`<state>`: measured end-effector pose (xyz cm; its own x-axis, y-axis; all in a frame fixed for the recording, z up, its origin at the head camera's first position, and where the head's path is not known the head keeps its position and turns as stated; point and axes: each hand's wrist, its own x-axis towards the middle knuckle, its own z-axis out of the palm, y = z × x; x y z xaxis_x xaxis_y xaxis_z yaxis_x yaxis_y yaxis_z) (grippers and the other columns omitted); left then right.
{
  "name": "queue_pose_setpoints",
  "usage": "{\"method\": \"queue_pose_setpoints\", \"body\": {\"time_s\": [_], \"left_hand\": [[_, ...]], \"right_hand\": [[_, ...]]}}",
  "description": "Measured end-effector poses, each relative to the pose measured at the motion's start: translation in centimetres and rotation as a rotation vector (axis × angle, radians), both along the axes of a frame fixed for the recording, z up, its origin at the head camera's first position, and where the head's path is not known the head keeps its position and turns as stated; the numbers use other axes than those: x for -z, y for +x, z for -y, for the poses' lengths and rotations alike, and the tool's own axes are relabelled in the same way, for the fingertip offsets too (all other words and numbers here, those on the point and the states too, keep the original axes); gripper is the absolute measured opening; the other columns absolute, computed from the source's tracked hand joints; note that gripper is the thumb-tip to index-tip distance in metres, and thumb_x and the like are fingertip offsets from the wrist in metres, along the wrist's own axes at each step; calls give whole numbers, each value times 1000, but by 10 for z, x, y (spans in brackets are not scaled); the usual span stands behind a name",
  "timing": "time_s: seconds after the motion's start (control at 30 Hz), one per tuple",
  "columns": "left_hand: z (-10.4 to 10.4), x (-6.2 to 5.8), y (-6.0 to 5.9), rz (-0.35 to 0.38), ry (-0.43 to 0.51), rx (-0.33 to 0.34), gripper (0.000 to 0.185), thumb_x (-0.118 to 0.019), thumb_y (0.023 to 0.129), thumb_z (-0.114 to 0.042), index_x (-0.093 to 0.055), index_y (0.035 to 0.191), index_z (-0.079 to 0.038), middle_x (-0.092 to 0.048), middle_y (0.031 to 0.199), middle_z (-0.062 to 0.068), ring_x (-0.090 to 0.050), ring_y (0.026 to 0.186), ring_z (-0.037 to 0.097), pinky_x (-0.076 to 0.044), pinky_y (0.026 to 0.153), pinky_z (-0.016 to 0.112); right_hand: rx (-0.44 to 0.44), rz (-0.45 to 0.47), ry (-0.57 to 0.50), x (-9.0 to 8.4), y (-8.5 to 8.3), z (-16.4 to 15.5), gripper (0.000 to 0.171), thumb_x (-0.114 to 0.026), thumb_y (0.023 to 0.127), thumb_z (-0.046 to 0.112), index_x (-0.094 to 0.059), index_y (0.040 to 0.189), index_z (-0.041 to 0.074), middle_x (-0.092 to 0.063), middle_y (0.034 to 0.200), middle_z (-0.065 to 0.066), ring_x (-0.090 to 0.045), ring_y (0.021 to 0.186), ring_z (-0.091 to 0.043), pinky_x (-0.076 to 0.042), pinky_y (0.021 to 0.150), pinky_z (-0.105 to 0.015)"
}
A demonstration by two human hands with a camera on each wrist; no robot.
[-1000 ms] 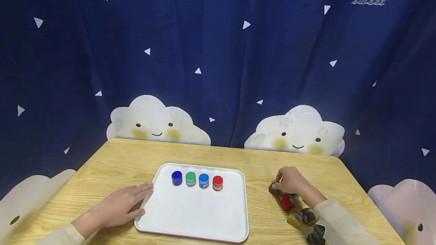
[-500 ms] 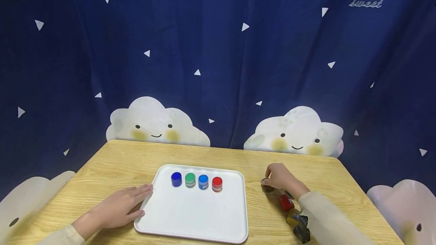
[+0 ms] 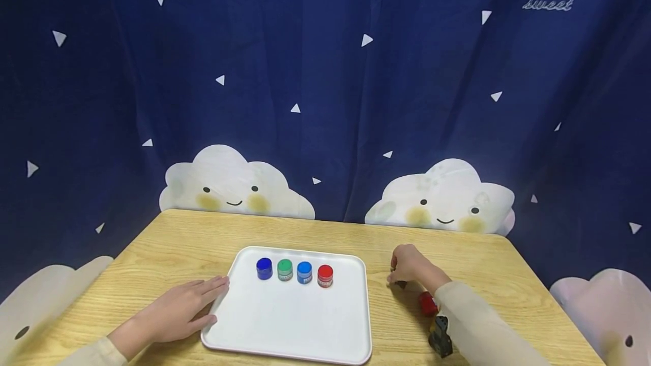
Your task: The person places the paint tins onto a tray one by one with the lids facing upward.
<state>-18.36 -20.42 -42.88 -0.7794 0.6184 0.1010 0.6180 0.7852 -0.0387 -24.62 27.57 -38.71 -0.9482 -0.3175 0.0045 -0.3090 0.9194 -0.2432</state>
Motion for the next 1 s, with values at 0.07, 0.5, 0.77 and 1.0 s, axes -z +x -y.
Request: {"method": "queue_pose_setpoints", "body": {"time_s": [0.07,0.5,0.77,1.0], "left_hand": [[0,-1,0,-1,2,0,58,-61,90,-37,-53,136,-4,-55,140,12,-55,128,26,-49,102,46],[1,2,-1,-2,5,-1,58,-62,89,-37,-53,136,-4,-55,140,11,-55,127,25,-49,102,46],[0,0,0,14,3,-4,58,-61,90,-37,-52,137,-4,-55,141,12,-55,128,25,-48,103,47],[0,-1,0,51,0,-22,59,-60,90,-39,-51,138,-5,-53,143,11,-53,130,25,-47,104,47]], "right_hand": [[4,3,9,1,-1,-1,22,-83,69,16,-67,74,3,-62,68,-2,-53,63,-12,-48,59,-26],[20,39,-3,4,-5,2,22,-86,65,13,-69,74,4,-61,66,1,-51,62,-9,-46,57,-24],[-13,32,24,4,-6,4,20,-86,63,13,-71,71,3,-63,63,1,-51,60,-8,-46,55,-22],[-47,33,63,3,-8,5,19,-86,64,14,-71,70,4,-65,63,2,-53,60,-6,-47,55,-21]]}}
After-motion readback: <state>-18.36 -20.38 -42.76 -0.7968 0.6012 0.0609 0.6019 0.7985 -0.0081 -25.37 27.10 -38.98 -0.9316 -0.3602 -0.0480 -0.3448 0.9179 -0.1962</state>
